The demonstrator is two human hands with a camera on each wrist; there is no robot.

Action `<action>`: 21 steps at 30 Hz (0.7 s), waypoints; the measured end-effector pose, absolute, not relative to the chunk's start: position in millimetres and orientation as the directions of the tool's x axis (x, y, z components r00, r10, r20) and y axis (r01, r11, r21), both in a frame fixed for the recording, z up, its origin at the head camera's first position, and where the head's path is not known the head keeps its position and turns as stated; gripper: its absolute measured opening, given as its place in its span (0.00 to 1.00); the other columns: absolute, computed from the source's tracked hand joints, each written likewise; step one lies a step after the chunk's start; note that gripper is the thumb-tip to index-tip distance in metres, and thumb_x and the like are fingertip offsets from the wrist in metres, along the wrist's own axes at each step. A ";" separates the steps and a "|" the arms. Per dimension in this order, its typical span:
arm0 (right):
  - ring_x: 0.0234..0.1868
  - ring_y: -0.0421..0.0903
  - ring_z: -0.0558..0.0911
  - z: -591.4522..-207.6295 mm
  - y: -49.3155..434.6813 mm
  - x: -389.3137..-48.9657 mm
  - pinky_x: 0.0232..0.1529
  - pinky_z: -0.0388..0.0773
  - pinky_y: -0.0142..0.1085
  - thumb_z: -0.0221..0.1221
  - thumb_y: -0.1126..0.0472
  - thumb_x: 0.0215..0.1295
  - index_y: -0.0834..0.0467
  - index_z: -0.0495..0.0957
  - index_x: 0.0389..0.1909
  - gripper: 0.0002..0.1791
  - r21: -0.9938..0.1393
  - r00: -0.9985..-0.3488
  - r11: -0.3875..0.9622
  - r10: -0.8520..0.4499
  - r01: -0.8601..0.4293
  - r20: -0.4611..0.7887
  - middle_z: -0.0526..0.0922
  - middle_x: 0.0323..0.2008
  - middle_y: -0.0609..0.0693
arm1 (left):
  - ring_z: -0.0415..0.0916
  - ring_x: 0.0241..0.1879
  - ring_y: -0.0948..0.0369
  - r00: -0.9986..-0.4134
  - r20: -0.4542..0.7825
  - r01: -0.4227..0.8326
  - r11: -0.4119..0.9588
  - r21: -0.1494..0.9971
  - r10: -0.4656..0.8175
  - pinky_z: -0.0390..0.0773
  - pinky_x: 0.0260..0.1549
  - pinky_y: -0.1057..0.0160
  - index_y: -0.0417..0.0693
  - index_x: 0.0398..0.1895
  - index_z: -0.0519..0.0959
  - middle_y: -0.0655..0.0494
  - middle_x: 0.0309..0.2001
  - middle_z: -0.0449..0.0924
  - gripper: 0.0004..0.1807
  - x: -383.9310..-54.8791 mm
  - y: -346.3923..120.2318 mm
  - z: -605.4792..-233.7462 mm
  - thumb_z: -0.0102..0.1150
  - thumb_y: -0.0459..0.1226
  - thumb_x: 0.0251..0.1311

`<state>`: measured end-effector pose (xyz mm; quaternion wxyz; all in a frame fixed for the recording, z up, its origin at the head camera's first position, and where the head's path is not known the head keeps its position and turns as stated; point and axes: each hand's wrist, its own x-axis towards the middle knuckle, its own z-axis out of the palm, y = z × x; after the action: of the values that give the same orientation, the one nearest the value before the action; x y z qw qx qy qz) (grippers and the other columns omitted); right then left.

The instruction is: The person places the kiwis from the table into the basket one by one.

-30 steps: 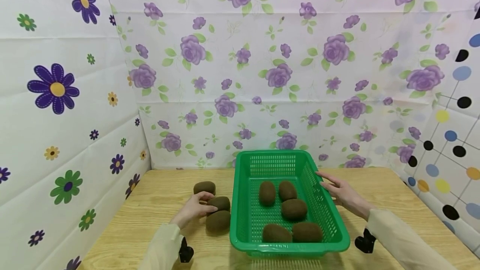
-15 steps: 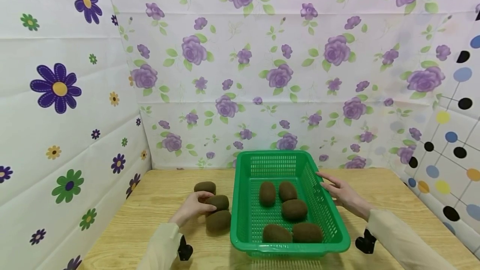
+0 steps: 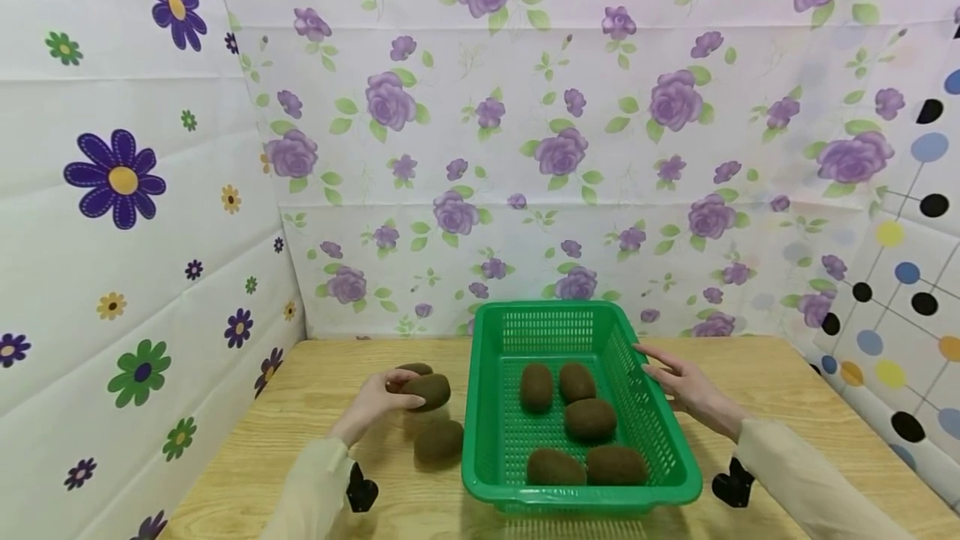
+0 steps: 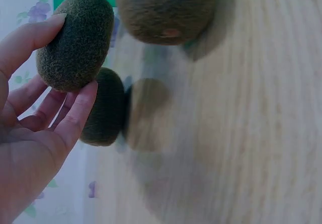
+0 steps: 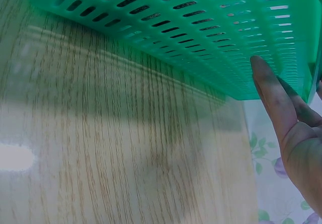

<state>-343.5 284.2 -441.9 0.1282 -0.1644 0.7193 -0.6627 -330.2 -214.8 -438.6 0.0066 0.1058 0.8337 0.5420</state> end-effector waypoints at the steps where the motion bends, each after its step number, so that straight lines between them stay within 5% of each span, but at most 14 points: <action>1: 0.50 0.59 0.73 -441.9 284.1 -343.4 0.41 0.73 0.52 0.45 0.57 0.70 0.57 0.45 0.70 0.32 -0.996 -0.913 0.065 -0.407 -0.066 0.034 0.59 0.59 0.70 | 0.70 0.40 0.53 -0.979 0.103 0.165 0.388 0.907 0.176 0.71 0.38 0.56 0.37 0.48 0.76 0.49 0.43 0.75 0.24 -331.3 -215.6 -437.5 0.68 0.36 0.46; 21: 0.49 0.59 0.74 -441.2 284.2 -343.3 0.41 0.73 0.52 0.46 0.57 0.70 0.58 0.45 0.70 0.32 -0.995 -0.907 0.060 -0.418 -0.077 0.045 0.61 0.58 0.69 | 0.71 0.43 0.53 -0.968 0.147 0.217 0.377 0.901 0.205 0.72 0.41 0.56 0.40 0.51 0.75 0.48 0.47 0.73 0.26 -336.8 -207.8 -383.4 0.69 0.38 0.46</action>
<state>-343.3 284.2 -441.2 0.1286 -0.1727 0.7165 -0.6635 -336.8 -207.8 -383.4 -0.0054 0.1273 0.8297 0.5435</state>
